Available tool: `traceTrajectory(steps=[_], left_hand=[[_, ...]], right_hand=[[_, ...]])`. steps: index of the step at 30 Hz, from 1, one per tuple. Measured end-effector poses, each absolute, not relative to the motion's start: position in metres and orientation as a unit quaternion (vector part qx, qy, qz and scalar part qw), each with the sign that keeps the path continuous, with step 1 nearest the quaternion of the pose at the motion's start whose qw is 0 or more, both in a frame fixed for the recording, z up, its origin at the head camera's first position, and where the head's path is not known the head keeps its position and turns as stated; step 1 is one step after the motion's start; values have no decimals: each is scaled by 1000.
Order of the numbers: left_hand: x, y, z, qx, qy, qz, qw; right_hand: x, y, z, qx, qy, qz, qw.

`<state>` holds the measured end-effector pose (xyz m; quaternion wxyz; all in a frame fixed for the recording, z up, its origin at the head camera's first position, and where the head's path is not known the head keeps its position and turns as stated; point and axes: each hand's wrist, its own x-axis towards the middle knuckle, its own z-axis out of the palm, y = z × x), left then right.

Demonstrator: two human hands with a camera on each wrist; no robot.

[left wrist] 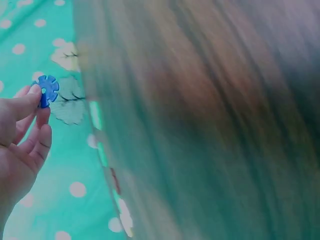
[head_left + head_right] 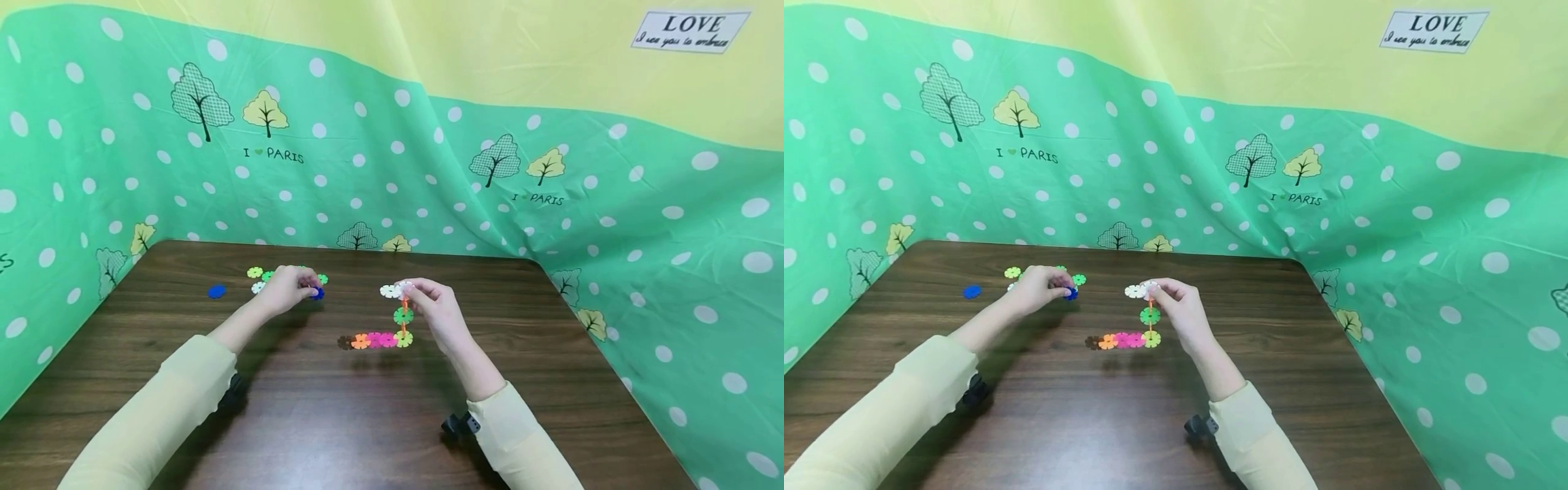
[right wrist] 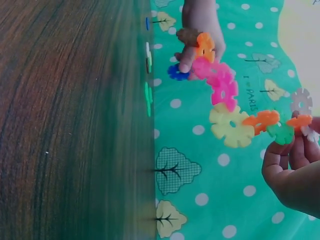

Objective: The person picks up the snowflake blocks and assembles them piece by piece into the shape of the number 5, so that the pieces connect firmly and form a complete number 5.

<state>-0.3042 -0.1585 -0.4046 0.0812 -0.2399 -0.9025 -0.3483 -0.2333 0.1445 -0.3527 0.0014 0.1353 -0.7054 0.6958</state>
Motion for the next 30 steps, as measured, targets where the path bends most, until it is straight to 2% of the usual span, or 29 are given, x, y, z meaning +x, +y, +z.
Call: traceTrajectory(steps=[17, 30], left_hand=[[-269, -135, -360, -222, -866, -436, 101], [-236, -113, -335, -227, -843, -472, 125]], right_hand=[[-235, 144, -355, 148, -699, 700, 12], [-230, 142, -352, 196, -729, 655, 28]])
